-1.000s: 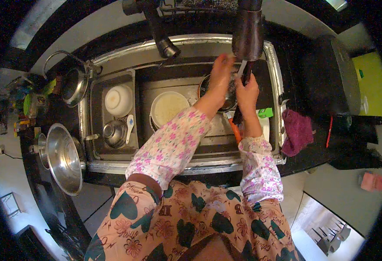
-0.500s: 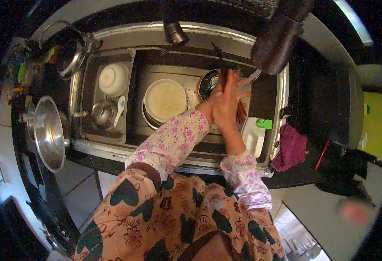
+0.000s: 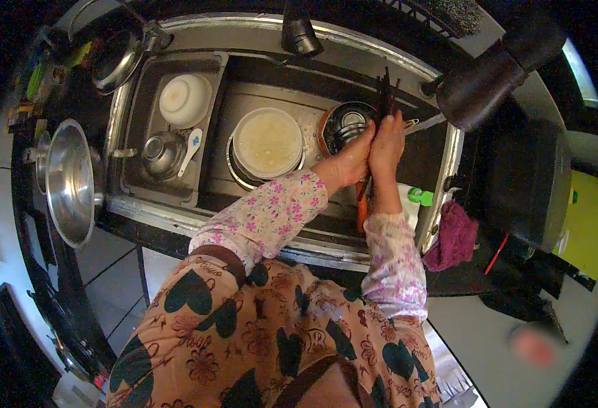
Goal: The person washes various kitchen items in a sink, including a metal bowl, chopsticks, a small metal pot, and a white plate. They use a sponge and running water to clean each item, rinsing them thoroughly before placing them aside.
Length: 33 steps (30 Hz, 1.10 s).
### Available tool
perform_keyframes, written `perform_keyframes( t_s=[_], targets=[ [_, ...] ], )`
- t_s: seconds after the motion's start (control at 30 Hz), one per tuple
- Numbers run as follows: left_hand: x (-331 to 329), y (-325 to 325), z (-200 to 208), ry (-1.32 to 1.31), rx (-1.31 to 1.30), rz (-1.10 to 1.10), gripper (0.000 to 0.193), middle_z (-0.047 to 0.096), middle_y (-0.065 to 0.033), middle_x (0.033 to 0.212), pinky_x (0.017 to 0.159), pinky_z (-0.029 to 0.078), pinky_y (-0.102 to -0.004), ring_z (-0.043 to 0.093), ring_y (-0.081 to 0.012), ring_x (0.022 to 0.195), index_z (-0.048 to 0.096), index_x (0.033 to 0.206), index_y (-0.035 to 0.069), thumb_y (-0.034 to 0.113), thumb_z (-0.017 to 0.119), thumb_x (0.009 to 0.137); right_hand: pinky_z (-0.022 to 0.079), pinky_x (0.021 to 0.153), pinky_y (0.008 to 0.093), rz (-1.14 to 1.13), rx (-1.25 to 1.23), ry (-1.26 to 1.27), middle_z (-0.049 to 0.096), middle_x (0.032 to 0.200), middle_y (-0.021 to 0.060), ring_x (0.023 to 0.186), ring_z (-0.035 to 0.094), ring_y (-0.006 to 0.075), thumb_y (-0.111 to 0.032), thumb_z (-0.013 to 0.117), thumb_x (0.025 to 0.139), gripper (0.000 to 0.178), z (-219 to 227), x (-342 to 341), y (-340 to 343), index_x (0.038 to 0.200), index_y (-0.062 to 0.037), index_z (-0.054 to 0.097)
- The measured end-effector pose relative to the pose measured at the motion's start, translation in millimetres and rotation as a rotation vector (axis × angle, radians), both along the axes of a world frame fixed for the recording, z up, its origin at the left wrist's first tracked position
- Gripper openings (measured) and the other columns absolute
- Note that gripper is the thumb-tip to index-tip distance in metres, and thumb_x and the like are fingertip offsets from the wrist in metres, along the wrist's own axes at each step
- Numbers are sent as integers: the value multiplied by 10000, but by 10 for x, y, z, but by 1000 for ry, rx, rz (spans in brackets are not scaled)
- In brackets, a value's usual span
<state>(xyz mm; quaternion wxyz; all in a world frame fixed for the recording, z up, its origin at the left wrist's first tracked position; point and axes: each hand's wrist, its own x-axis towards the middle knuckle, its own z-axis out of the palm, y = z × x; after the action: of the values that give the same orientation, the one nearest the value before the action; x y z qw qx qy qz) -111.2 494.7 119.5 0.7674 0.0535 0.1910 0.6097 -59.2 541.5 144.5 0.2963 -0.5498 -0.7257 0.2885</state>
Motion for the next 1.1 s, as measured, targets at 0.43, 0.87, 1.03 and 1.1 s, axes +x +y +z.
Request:
perform_keyframes(
  t_s=[0.43, 0.87, 1.03, 1.1],
  targets=[
    [3, -198, 13, 184, -95, 44, 385, 530, -63, 1202, 989, 316, -311, 447, -160, 1144, 513, 1176, 40, 290, 495, 884, 412, 450, 316, -277, -49, 543, 535, 625, 79, 471, 491, 195, -174, 606, 820, 257, -667, 392, 492, 971, -1, 492],
    [-64, -12, -283, 27, -373, 101, 364, 597, -115, 1030, 844, 440, -409, 550, -262, 965, 546, 1042, 28, 331, 382, 924, 441, 611, 294, -232, -157, 891, 588, 851, 59, 677, 537, 145, -186, 670, 782, 256, -120, 75, -109, 902, 9, 555],
    [-49, 107, -403, 302, -349, 92, 341, 591, -78, 1017, 856, 422, -391, 555, -240, 909, 545, 1044, 94, 377, 407, 913, 456, 684, 348, -184, -18, 449, 614, 870, 139, 747, 580, 261, -278, 649, 790, 371, -132, 303, 66, 967, 31, 546],
    [4, 142, -153, 148, -281, 117, 441, 588, -72, 1037, 848, 426, -399, 543, -241, 939, 548, 1072, 110, 473, 366, 901, 450, 778, 397, -168, 26, 165, 592, 965, 216, 867, 568, 391, -362, 620, 785, 489, 55, 248, -163, 1063, 26, 511]
  ],
)
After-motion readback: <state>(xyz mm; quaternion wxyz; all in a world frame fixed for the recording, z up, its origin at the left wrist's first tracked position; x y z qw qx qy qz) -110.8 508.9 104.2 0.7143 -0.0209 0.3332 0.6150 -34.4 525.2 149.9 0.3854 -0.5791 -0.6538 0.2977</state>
